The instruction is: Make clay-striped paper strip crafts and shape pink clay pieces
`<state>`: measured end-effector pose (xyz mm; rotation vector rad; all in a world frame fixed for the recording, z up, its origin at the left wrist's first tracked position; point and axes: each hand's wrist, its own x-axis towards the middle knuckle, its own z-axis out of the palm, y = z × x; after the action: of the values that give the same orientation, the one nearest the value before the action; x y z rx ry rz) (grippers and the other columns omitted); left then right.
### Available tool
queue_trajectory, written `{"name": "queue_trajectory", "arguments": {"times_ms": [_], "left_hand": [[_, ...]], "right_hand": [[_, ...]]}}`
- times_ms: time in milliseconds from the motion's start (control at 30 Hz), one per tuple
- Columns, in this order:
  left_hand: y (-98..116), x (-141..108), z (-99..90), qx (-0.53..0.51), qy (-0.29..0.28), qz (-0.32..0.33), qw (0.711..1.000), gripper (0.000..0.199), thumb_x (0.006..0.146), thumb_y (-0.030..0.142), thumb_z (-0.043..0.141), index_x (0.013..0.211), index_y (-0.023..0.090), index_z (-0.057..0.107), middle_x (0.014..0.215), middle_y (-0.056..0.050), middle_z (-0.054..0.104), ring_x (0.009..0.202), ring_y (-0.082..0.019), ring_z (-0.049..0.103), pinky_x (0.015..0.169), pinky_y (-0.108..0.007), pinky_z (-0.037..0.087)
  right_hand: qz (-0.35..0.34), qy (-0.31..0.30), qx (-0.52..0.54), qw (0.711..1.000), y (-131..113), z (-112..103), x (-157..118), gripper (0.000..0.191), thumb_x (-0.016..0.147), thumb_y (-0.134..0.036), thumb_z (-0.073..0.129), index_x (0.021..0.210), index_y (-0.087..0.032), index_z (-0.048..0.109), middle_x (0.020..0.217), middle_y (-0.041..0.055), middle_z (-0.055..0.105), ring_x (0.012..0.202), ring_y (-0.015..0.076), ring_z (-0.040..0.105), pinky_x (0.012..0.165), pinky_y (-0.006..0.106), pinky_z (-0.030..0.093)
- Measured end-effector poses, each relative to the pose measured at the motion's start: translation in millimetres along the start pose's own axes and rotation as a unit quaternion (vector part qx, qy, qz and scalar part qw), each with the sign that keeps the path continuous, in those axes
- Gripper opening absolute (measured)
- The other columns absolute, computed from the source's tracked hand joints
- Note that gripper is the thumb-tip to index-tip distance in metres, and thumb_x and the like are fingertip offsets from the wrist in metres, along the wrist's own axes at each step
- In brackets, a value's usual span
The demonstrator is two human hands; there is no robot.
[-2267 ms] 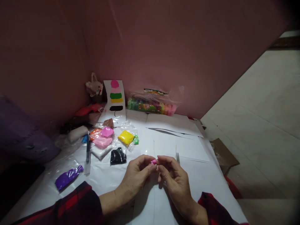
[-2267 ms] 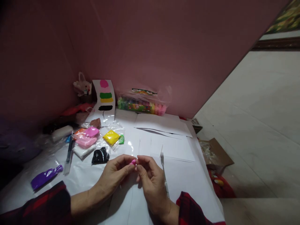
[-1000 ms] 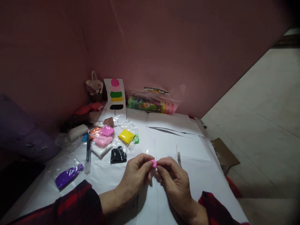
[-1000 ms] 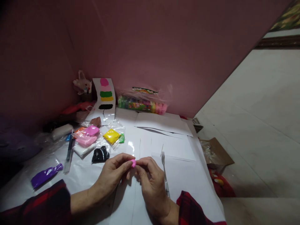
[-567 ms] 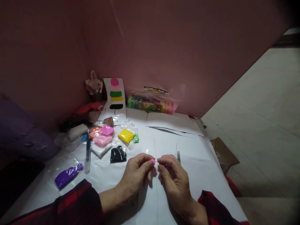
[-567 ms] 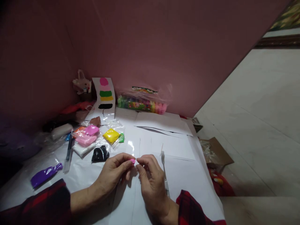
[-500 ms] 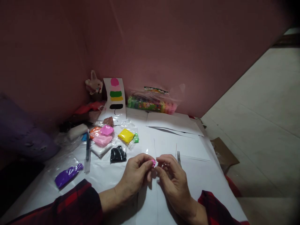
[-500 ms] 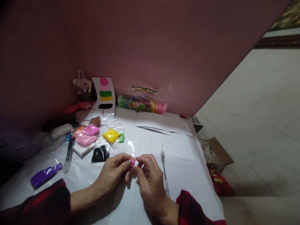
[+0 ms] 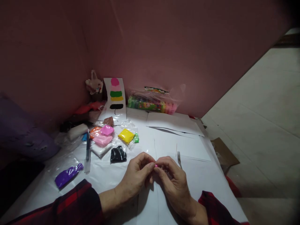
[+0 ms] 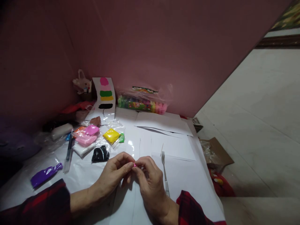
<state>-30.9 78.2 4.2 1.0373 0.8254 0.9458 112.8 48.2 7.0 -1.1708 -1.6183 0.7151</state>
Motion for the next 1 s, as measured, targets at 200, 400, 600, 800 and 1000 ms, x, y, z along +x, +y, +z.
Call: {"name": "queue_trajectory", "arguments": {"times_ms": [200,400,600,800,1000], "left_hand": [[-2.3,-0.5,-0.7,-0.036,0.015,-0.003,0.999,0.022,0.079,0.032,0.066,0.09,0.016,0.056,0.062,0.004,0.057,0.045,-0.009,0.052,0.039,-0.018,0.039],[-0.7,-1.6,1.0,0.005,0.05,0.009,0.999,0.015,0.081,0.028,0.064,0.079,0.014,0.059,0.054,0.004,0.053,0.045,-0.007,0.048,0.042,-0.017,0.035],[1.2,-1.9,1.1,-0.011,0.093,0.039,0.995,0.014,0.079,0.029,0.067,0.079,0.015,0.062,0.057,0.004,0.053,0.046,-0.007,0.048,0.042,-0.017,0.035],[0.0,-6.2,-0.9,0.034,0.034,0.061,0.997,0.01,0.079,0.024,0.067,0.079,0.015,0.066,0.067,0.0,0.06,0.052,-0.007,0.051,0.047,-0.018,0.038],[0.3,-3.2,1.1,-0.033,0.018,0.024,0.999,0.023,0.075,0.021,0.071,0.096,0.017,0.064,0.069,0.002,0.063,0.058,-0.01,0.057,0.053,-0.02,0.043]], "right_hand": [[0.004,0.014,0.027,1.0,-0.7,-0.1,0.4,0.006,0.091,-0.019,0.055,0.088,-0.019,0.06,0.081,0.002,0.06,0.072,0.0153,0.059,0.064,0.028,0.048],[0.018,0.028,0.008,0.999,3.1,0.6,-1.9,0.004,0.089,-0.021,0.059,0.085,-0.02,0.059,0.075,-0.0002,0.058,0.066,0.0135,0.056,0.06,0.025,0.046],[0.108,0.069,0.073,0.989,11.8,3.7,-3.9,0.009,0.089,-0.028,0.061,0.09,-0.02,0.057,0.071,-0.0022,0.057,0.058,0.0108,0.054,0.052,0.022,0.045],[0.105,0.045,0.11,0.987,6.6,3.0,-1.3,0.013,0.094,-0.031,0.053,0.093,-0.019,0.058,0.063,-0.0033,0.055,0.051,0.0099,0.051,0.047,0.021,0.044],[0.013,0.014,0.07,0.997,-0.9,0.9,1.3,0.015,0.096,-0.023,0.046,0.094,-0.021,0.06,0.077,0.0005,0.057,0.058,0.011,0.051,0.052,0.023,0.045]]}}
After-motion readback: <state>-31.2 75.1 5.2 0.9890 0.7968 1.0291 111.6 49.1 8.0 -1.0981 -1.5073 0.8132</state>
